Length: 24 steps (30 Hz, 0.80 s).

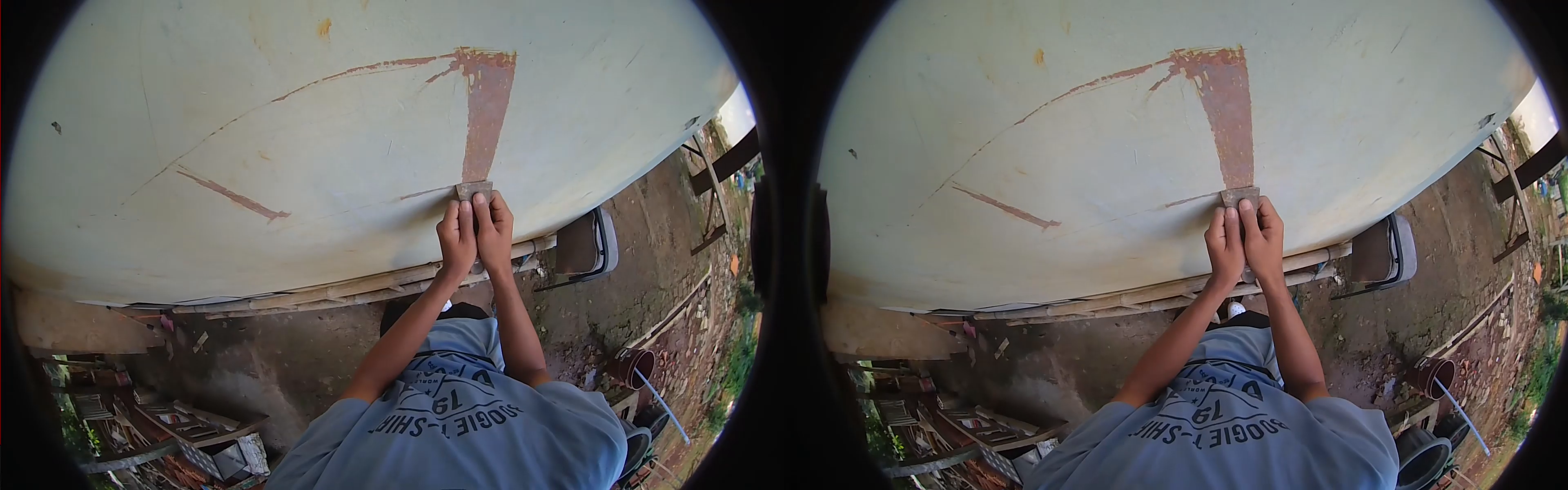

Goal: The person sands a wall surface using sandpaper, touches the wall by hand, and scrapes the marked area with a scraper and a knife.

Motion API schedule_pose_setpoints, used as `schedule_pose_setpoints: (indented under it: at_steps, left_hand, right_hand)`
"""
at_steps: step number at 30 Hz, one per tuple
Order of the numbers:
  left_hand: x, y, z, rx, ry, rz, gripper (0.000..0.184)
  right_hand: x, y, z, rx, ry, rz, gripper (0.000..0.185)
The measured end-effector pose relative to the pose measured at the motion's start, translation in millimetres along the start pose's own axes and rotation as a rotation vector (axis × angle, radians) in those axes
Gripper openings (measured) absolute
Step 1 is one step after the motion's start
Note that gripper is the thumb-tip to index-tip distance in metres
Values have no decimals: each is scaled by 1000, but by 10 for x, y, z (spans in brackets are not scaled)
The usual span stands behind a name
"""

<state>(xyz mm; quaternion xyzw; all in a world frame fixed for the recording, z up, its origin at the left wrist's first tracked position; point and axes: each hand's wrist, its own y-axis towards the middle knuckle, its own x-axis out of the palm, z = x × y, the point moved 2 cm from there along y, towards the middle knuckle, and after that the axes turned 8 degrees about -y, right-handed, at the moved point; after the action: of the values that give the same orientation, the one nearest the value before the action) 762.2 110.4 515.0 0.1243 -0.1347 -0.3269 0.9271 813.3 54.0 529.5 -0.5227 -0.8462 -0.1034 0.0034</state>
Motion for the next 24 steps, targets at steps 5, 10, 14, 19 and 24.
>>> schedule_pose_setpoints:
  at_steps: [5, 10, 14, 19, 24]
  left_hand:
    - [40, -20, -9, 37, 4, 24, 33]
    - [106, 20, 58, 12, -2, 39, 33]
    - [98, -12, -92, 86, -5, 72, 31]
    - [105, 9, 59, 39, 0, 65, 33]
    - [128, 37, 119, 54, -35, 67, 33]
  right_hand:
    - [-11, 24, -21, -24, 33, -3, 22]
    - [-41, 82, -194, 3, 38, -21, 22]
    - [-102, 94, 49, -14, 27, -38, 22]
    - [-49, 115, -128, 29, 74, -27, 23]
    - [-42, 135, -146, 7, 46, -9, 21]
